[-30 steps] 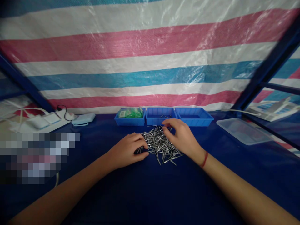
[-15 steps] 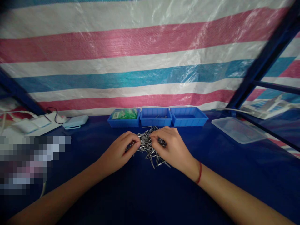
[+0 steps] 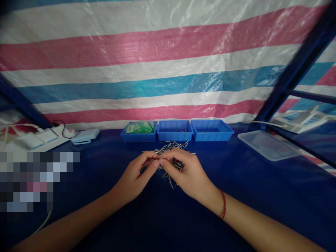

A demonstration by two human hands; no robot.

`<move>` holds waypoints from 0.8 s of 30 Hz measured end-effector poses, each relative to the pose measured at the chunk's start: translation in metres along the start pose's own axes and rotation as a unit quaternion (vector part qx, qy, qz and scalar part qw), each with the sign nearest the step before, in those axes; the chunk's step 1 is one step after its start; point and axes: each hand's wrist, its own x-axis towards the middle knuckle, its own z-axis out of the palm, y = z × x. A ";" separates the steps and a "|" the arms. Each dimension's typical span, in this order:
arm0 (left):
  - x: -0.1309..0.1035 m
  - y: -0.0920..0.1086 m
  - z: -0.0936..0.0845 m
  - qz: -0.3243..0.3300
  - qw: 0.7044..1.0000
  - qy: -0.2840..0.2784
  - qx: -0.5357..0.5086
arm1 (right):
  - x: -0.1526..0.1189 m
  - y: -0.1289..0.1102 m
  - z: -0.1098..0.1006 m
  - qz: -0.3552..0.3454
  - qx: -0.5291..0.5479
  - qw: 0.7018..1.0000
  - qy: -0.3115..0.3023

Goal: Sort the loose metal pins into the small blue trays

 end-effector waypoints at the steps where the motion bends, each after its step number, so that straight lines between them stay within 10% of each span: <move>1: 0.000 0.000 0.000 0.003 1.000 -0.002 0.002 | -0.001 0.000 0.000 -0.003 -0.003 1.000 0.000; 24: -0.003 0.003 -0.001 0.052 0.996 0.077 0.001 | 0.001 0.002 -0.002 -0.064 -0.059 0.995 -0.051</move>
